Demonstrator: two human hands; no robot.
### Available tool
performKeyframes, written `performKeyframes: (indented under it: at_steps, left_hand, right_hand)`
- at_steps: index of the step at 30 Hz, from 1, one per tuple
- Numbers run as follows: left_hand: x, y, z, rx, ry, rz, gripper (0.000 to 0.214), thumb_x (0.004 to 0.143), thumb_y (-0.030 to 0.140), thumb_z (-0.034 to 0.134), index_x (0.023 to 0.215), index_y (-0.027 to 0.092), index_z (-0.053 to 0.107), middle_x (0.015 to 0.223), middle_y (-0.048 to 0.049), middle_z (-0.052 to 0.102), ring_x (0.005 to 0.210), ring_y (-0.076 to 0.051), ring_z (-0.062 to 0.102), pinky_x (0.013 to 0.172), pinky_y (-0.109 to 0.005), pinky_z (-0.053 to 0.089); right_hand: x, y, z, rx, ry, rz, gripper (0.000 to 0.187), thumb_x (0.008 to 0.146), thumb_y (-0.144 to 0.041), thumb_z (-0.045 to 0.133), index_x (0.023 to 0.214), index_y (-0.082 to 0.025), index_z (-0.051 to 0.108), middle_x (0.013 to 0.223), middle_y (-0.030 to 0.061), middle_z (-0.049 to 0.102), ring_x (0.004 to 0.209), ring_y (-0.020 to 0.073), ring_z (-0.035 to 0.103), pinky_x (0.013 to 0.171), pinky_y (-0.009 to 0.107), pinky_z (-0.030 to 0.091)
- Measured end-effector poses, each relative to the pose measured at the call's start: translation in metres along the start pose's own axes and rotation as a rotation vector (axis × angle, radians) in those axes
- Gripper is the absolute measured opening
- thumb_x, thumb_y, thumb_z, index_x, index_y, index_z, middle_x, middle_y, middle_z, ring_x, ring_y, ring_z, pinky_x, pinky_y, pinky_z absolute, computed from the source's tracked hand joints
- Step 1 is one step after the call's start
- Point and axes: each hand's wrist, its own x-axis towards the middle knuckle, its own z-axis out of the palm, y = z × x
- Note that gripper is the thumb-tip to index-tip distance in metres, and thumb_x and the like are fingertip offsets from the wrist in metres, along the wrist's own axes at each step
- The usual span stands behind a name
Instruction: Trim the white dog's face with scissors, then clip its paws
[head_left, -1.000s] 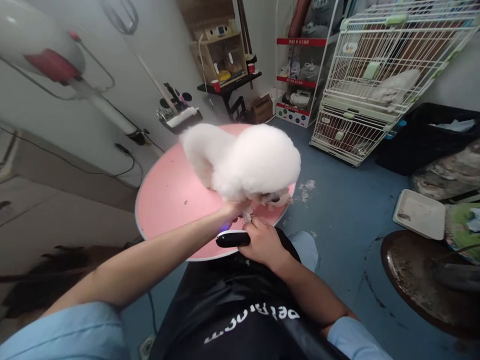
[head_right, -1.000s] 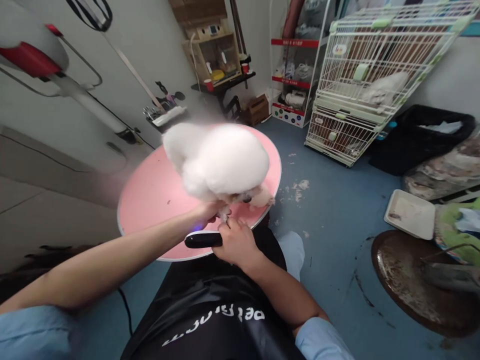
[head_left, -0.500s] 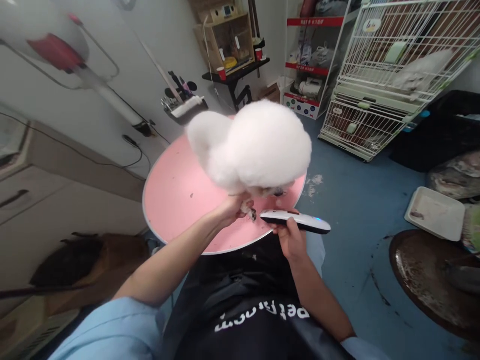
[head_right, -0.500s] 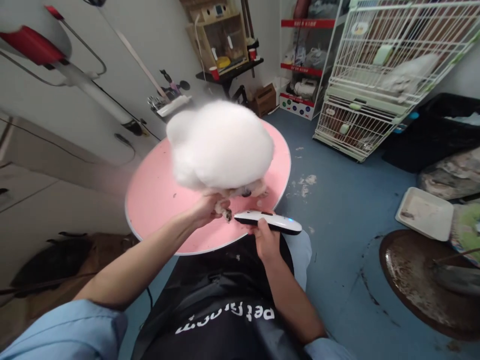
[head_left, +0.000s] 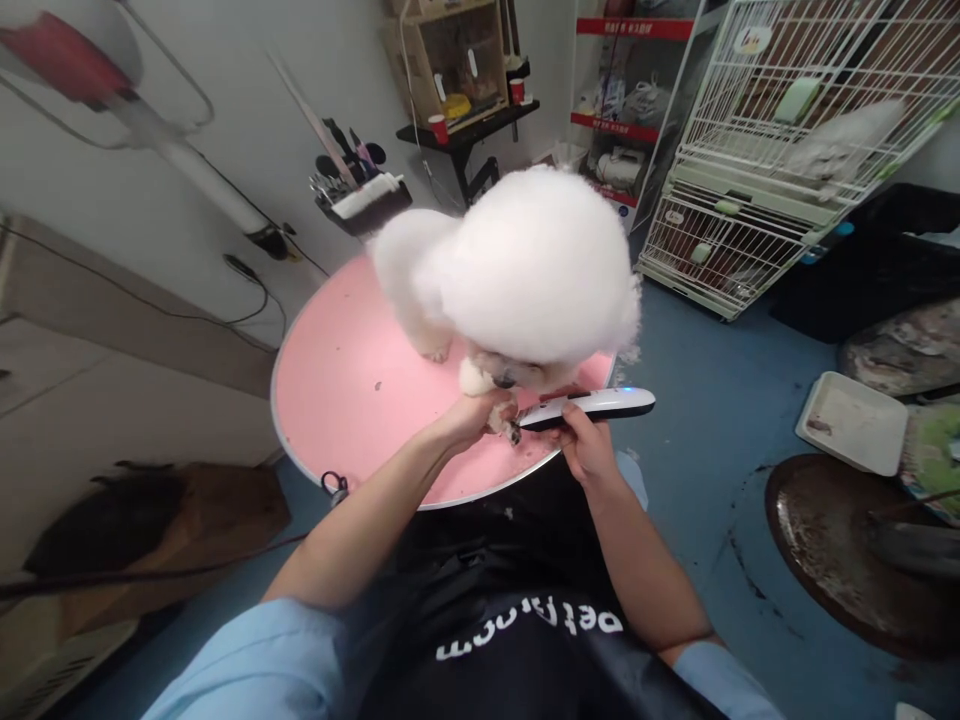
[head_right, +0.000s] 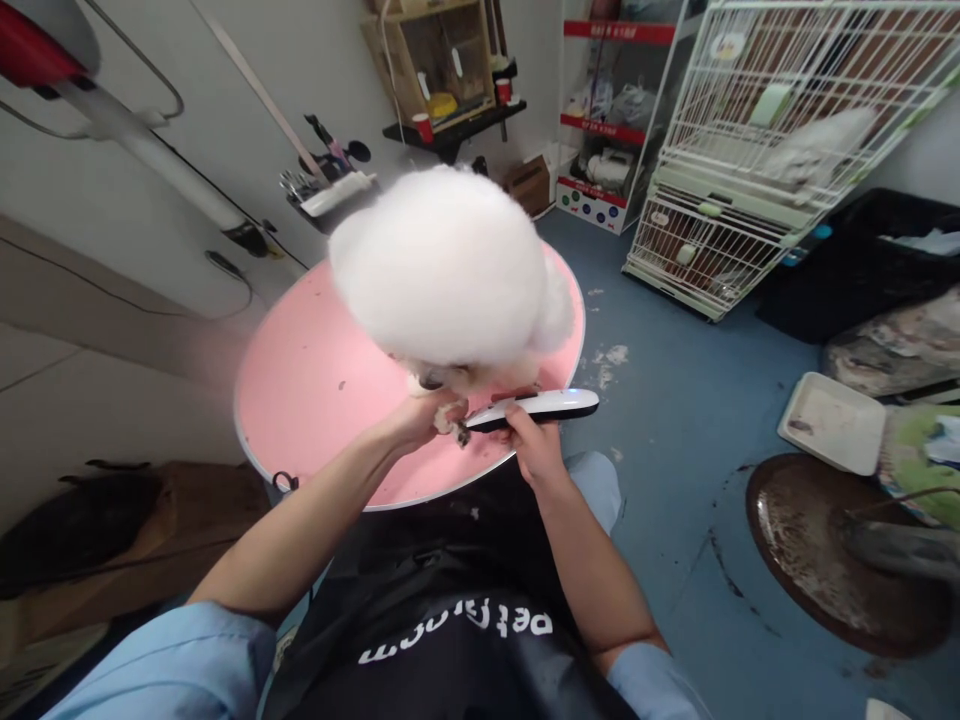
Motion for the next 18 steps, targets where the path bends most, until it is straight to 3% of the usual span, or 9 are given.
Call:
performKeyframes:
  at_steps: [5, 12, 18]
  left_hand:
    - [0.0010, -0.0005, 0.0006, -0.021, -0.031, 0.027, 0.027, 0.069, 0.031, 0.062, 0.056, 0.019, 0.042, 0.048, 0.0040, 0.038, 0.038, -0.009, 0.039, 0.040, -0.026, 0.038]
    - [0.0009, -0.0010, -0.0028, -0.051, -0.064, -0.003, 0.027, 0.070, 0.029, 0.061, 0.053, 0.018, 0.042, 0.049, 0.0030, 0.038, 0.039, -0.010, 0.045, 0.042, -0.027, 0.043]
    - [-0.0025, 0.0018, -0.0002, -0.062, -0.091, 0.012, 0.025, 0.069, 0.029, 0.062, 0.056, 0.018, 0.044, 0.048, 0.0034, 0.040, 0.039, -0.011, 0.046, 0.042, -0.029, 0.048]
  right_hand:
    - [0.0000, 0.0040, -0.0016, -0.049, -0.042, 0.010, 0.034, 0.065, -0.034, 0.082, 0.088, -0.019, 0.062, 0.079, 0.0026, 0.076, 0.052, 0.0119, 0.062, 0.041, 0.021, 0.047]
    - [0.0006, 0.0079, 0.0003, 0.011, 0.032, -0.015, 0.034, 0.065, -0.036, 0.080, 0.087, -0.019, 0.060, 0.077, 0.0029, 0.076, 0.058, 0.0159, 0.069, 0.035, 0.017, 0.042]
    - [0.0003, 0.0089, 0.0042, 0.025, -0.005, -0.011, 0.035, 0.064, -0.034, 0.080, 0.089, -0.019, 0.061, 0.081, 0.0043, 0.078, 0.057, 0.0162, 0.069, 0.038, 0.021, 0.047]
